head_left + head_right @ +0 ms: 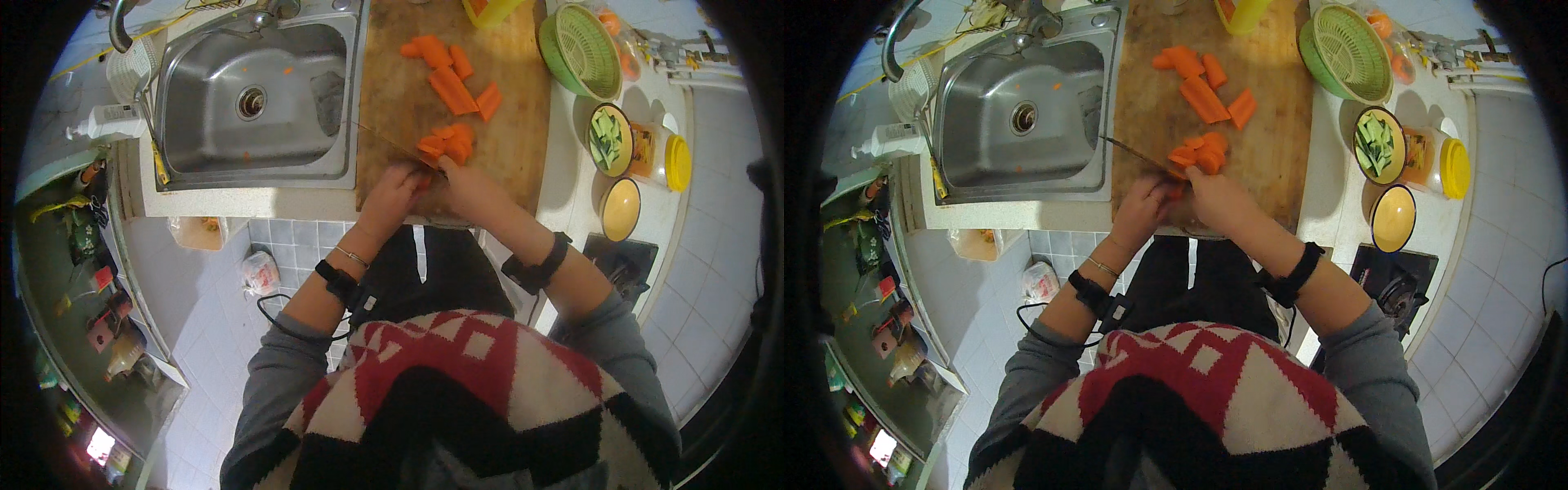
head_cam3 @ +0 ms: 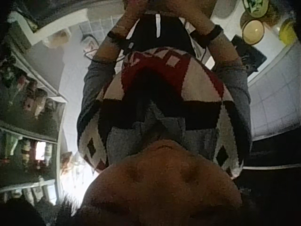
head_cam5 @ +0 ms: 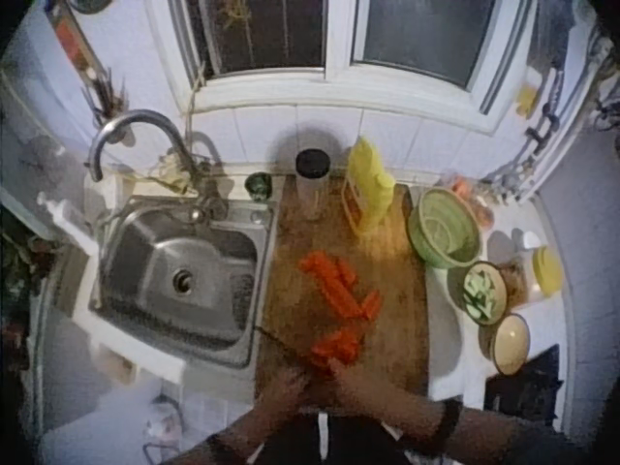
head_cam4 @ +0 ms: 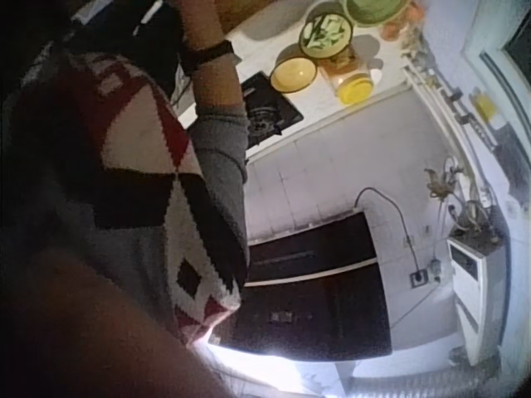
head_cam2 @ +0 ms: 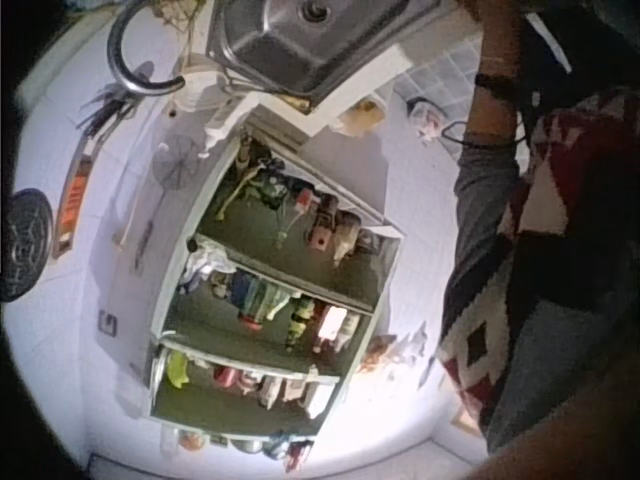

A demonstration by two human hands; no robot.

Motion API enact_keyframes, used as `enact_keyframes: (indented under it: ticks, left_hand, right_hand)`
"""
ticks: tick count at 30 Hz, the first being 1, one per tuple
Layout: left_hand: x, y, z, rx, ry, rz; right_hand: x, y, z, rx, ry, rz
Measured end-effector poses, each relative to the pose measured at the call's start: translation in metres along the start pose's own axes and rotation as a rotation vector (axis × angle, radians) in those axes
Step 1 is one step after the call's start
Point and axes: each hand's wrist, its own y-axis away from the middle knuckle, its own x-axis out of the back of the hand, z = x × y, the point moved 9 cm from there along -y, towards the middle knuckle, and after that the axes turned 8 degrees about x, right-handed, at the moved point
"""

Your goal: The person washes a carrot under running water, then places it on a wooden cutting board. Using a knife, the person slices the carrot into small pieces and transfers them into a pot on the stove.

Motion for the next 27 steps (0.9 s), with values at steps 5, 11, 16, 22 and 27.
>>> enact_keyframes:
  ticks: [5, 11, 16, 22, 27]
  left_hand:
    - [-0.003, 0.002, -0.002, 0.027, 0.024, 0.006]
    - [-0.006, 0.003, -0.006, 0.007, -0.011, -0.003]
    - [-0.003, 0.002, -0.006, -0.013, 0.027, 0.038]
    - [-0.006, 0.004, -0.008, 0.013, 0.043, 0.006]
    - [-0.002, 0.007, -0.006, -0.015, 0.016, 0.045]
  right_hand:
    - [0.008, 0.016, -0.003, 0.028, -0.003, 0.032]
    - [0.000, 0.001, -0.004, 0.019, -0.037, 0.045]
    - [0.009, 0.005, -0.005, 0.033, -0.072, 0.067]
    - [0.003, 0.007, -0.004, -0.044, -0.062, 0.025]
    - [0.003, -0.006, -0.008, -0.002, -0.078, 0.043]
